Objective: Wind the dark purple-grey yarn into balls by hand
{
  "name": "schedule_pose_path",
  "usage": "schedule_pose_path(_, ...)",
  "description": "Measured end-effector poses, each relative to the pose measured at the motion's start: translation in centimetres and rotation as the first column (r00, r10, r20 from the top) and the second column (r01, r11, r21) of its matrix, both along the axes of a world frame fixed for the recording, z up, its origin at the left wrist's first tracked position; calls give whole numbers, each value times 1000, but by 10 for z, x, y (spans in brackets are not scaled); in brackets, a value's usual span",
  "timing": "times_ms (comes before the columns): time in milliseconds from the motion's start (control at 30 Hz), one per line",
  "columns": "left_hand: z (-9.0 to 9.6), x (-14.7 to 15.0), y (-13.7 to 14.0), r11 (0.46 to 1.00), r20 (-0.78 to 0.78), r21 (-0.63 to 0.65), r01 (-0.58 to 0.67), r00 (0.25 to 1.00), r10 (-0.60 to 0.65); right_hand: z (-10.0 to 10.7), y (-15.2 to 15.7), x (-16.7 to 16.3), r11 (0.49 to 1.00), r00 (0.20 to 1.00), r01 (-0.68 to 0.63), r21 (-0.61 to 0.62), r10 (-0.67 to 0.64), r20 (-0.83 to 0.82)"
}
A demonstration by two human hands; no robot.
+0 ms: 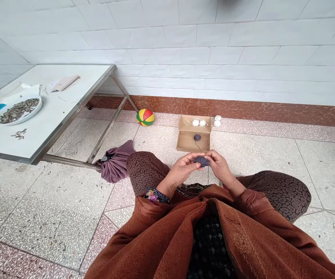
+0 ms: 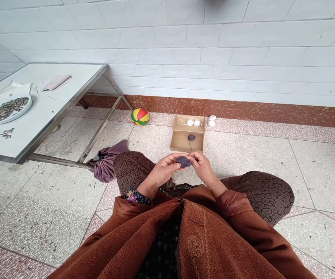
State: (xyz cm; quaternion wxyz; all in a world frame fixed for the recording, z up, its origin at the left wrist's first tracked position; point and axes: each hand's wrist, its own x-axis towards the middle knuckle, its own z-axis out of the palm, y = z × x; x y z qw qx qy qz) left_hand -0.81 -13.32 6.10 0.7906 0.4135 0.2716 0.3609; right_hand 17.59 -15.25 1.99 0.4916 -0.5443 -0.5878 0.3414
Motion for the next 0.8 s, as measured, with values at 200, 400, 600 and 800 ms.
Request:
schedule_pose_path(200,3,-3,1,992,36,-80,-100,994,103,-8,-9,-2,999,998,1,37,-4,65)
schedule_pose_path(400,-2,-3,5,975,-11,-65,-211,977,211,-12,-14,-9,969,940,-181,168,119,321)
schedule_pose_path(600,-12,-8,9,940,-223,184,-286,920,324,19,-18,-6,930,883,-306,204,197,426)
schedule_pose_path(800,-5,-6,5,964,-346,252,-82,923,169,44,2,9,933,887,-283,223,166,431)
